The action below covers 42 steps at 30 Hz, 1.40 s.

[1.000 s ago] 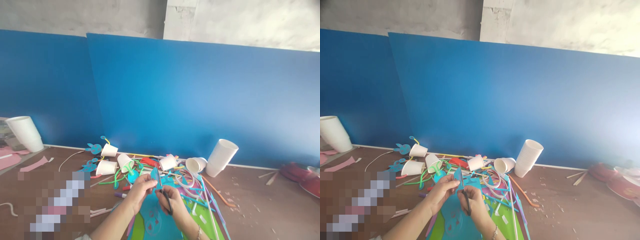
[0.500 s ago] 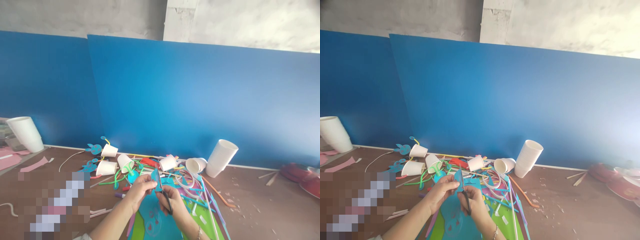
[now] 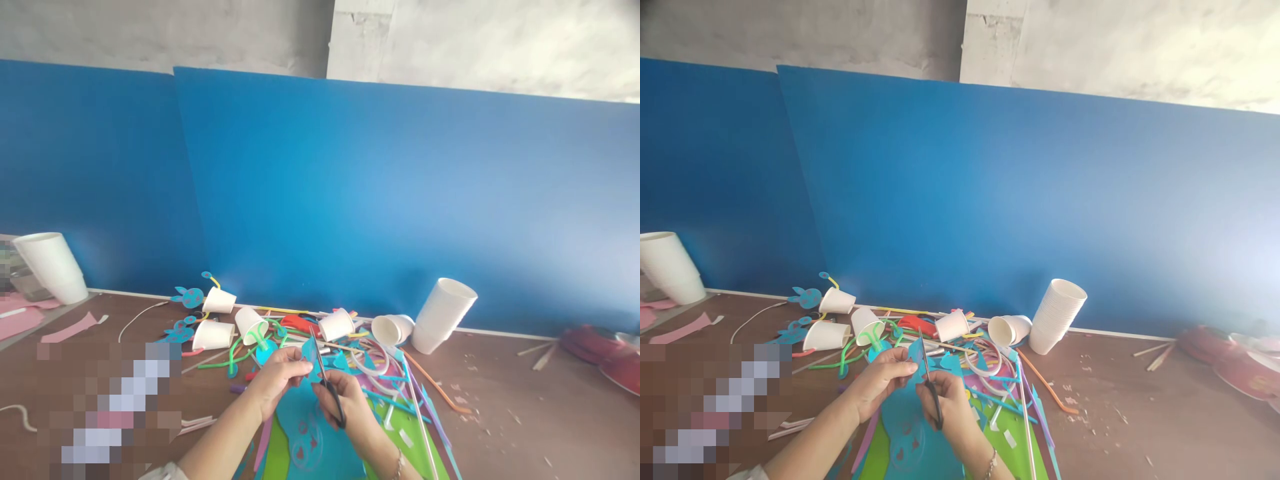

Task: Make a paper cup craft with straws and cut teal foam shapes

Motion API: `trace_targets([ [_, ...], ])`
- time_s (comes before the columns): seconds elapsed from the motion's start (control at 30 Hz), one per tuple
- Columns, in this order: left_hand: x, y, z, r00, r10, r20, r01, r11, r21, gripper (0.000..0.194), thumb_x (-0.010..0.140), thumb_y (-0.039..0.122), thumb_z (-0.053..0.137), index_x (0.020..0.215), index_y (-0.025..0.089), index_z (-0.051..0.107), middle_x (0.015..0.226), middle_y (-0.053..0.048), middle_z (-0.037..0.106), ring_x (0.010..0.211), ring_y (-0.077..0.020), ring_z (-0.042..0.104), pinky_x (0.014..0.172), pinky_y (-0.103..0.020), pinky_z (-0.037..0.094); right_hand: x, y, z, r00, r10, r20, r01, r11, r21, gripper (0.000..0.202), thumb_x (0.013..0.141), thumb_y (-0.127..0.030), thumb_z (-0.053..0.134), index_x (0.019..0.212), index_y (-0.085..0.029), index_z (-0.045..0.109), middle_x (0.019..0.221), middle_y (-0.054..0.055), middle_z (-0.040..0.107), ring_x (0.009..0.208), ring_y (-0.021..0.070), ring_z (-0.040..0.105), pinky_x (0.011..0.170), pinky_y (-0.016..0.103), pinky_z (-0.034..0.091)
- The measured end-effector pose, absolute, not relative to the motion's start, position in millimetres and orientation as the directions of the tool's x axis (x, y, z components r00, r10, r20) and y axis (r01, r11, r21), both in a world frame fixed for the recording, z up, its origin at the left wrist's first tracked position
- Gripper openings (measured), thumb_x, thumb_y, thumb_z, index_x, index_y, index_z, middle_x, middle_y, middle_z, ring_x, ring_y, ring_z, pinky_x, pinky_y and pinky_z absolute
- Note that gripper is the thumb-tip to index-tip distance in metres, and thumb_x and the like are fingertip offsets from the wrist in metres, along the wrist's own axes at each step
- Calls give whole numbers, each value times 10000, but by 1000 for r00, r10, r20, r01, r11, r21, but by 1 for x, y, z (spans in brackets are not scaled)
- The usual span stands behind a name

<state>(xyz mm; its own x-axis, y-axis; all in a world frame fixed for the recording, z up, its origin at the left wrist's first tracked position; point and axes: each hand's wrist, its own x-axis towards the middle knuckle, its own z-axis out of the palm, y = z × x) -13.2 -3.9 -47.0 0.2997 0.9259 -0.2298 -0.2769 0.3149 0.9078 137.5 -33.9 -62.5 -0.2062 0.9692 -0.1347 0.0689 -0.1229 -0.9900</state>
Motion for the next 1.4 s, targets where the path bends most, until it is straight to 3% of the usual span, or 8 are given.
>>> trace_targets([
  [0.33, -21, -1, -38, 317, 909, -270, -250, 355, 901, 224, 490, 227, 740, 553, 166, 535, 477, 63, 496, 471, -71, 408, 518, -208, 299, 141, -31, -69, -237, 959, -159, 96, -139, -986, 281, 712, -414, 685, 715, -168, 550, 375, -114, 376, 303, 39, 285, 324, 189, 161],
  [0.8, -41, 11, -50, 370, 870, -327, -315, 448, 836, 244, 524, 154, 730, 711, 172, 574, 576, 37, 567, 525, -100, 500, 508, -207, 345, 144, -29, -74, -286, 944, -162, 148, -124, -981, 214, 744, -358, 636, 690, -170, 552, 354, -112, 387, 293, 41, 294, 316, 178, 183],
  [0.97, -38, 11, -48, 335, 906, -259, -467, 398, 790, 274, 649, 356, 746, 767, 178, 575, 676, 6, 590, 588, -99, 514, 545, -212, 374, 142, -29, -78, -248, 955, -166, 113, -142, -983, 242, 728, -383, 657, 734, -164, 557, 352, -106, 428, 286, 41, 302, 318, 178, 177],
  [1.07, -35, 7, -48, 433, 896, -102, -605, 372, 704, 510, 567, 448, 814, 946, 164, 626, 829, -30, 612, 703, -125, 550, 638, -240, 421, 140, -29, -78, -212, 964, -161, 84, -146, -986, 288, 717, -429, 662, 724, -164, 550, 360, -96, 442, 283, 43, 313, 319, 181, 177],
  [1.17, -32, 2, -46, 532, 847, 10, -609, 375, 699, 616, 512, 328, 850, 1066, 179, 625, 949, -57, 614, 795, -158, 563, 691, -265, 426, 138, -30, -75, -159, 975, -153, 54, -146, -988, 319, 708, -460, 665, 706, -163, 548, 377, -89, 444, 291, 41, 318, 322, 182, 184],
  [1.27, -29, -2, -45, 466, 884, -31, -561, 322, 762, 464, 575, 205, 759, 1024, 203, 642, 950, -43, 628, 826, -152, 564, 710, -253, 406, 137, -31, -71, -111, 983, -147, 27, -145, -989, 327, 715, -467, 670, 698, -166, 543, 384, -92, 426, 299, 37, 314, 330, 180, 194],
  [1.4, -24, -3, -47, 506, 857, -93, -365, 311, 878, 490, 537, 116, 749, 1011, 193, 652, 860, -17, 639, 806, -148, 563, 733, -252, 399, 136, -33, -70, -112, 984, -141, 17, -140, -990, 343, 717, -483, 672, 705, -166, 542, 391, -87, 431, 306, 38, 312, 335, 183, 193],
])
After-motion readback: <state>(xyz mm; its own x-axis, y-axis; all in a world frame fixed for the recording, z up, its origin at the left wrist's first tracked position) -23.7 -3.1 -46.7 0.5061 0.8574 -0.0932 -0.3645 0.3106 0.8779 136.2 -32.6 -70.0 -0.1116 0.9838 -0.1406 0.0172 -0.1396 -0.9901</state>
